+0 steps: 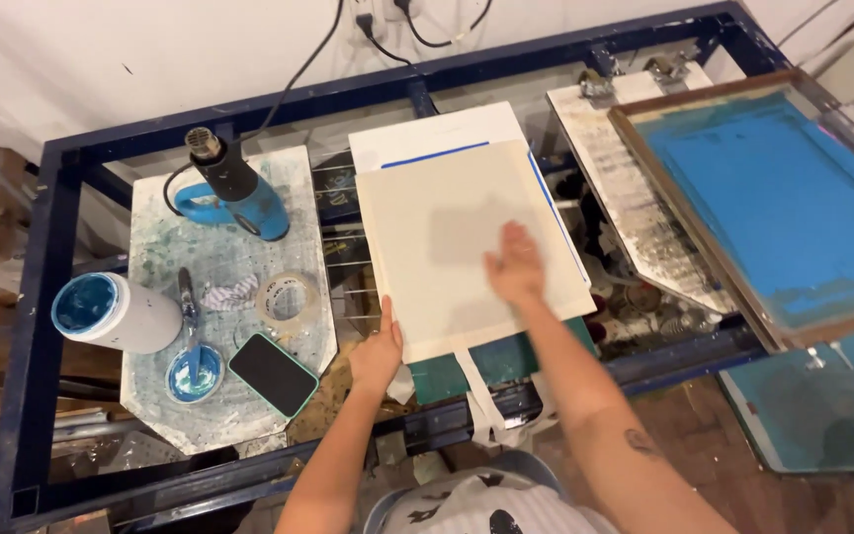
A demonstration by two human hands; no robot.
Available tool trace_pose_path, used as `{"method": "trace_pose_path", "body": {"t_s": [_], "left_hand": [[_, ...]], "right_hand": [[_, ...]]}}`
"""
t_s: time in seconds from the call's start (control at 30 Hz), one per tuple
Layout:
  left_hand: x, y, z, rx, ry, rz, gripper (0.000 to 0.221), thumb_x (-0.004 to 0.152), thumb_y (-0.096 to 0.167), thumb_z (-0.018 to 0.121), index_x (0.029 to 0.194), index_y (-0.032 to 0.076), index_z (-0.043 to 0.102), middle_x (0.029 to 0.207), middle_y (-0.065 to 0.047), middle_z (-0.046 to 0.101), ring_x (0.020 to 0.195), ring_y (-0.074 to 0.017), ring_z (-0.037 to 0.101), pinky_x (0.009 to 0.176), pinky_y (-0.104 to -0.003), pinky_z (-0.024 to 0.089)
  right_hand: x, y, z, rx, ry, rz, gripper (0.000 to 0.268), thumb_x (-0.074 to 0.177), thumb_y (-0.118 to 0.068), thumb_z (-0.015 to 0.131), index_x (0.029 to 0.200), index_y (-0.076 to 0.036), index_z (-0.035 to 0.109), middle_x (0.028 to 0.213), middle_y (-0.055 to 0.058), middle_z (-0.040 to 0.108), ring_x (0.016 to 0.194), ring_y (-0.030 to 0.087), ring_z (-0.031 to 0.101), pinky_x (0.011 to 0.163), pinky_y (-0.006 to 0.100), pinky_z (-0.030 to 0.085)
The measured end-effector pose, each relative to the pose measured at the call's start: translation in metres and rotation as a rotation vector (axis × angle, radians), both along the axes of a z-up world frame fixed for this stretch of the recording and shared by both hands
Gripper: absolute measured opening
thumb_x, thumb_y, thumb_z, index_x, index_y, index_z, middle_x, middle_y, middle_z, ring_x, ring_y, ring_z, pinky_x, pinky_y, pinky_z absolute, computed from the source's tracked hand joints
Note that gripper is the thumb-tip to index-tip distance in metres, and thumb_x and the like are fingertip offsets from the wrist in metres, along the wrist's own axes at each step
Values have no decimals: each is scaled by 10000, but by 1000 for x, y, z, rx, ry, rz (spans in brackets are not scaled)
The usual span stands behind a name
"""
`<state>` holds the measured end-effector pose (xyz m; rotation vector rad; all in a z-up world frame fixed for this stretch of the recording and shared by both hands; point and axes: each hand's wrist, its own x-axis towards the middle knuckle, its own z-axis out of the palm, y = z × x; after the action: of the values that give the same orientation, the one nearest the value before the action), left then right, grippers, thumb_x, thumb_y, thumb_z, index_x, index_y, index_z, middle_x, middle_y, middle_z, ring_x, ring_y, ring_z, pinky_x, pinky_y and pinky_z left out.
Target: The person places a tote bag on a printing board, aligns a screen, applies ink using a squeegee, and then dries the printed design with a heat gun.
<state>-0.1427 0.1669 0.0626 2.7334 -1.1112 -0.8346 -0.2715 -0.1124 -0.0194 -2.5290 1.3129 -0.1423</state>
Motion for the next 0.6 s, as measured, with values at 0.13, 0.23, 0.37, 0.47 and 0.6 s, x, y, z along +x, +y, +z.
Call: {"method": "trace_pose_path", "body": {"t_s": [0.13, 0.23, 0.37, 0.47, 0.6], "left_hand": [[-2, 3, 6, -9, 17, 16, 626, 1097, 438, 151, 1699, 345, 7, 1164, -198, 733, 1129, -387, 729, 943, -506, 553], [1, 2, -6, -14, 33, 34, 620, 1097, 446, 145, 1696, 372, 1, 1171, -179, 733, 1128, -366, 730, 937, -477, 555], [1, 2, 0, -23, 61, 25, 622, 1099, 434, 128, 1701, 343, 4, 1168, -182, 738, 1126, -355, 736, 925, -447, 563], [4, 2, -12, -14, 20, -9, 620, 1094, 476, 119, 1692, 374, -10, 1199, -200, 723, 1167, -372, 718, 967, -484, 558], [3, 1, -7, -24, 40, 2, 626, 1096, 442, 141, 1699, 340, 9, 1177, -201, 735, 1157, -368, 726, 965, -456, 552]], "right_hand": [[-55, -21, 3, -16, 114, -69, 864, 1018, -684, 243, 1678, -129, 183, 1761, 47, 111, 1628, 209, 47, 1342, 367, -14], [-23, 2, 0, -37, 53, -92, 821, 1031, -537, 409, 1645, -4, 286, 1713, 193, 255, 1609, 288, 182, 1324, 419, 60], [45, 105, 18, 126, -139, 111, 792, 979, -399, 567, 1613, 17, 339, 1682, 224, 306, 1591, 334, 222, 1322, 458, 87], [66, 143, 15, 7, 20, 448, 770, 1041, -521, 307, 1653, -60, 239, 1722, 145, 222, 1611, 279, 150, 1331, 439, 45], [23, 90, 32, 33, -7, 208, 860, 1001, -622, 421, 1647, -76, 270, 1701, 134, 289, 1596, 283, 210, 1320, 440, 83]]}}
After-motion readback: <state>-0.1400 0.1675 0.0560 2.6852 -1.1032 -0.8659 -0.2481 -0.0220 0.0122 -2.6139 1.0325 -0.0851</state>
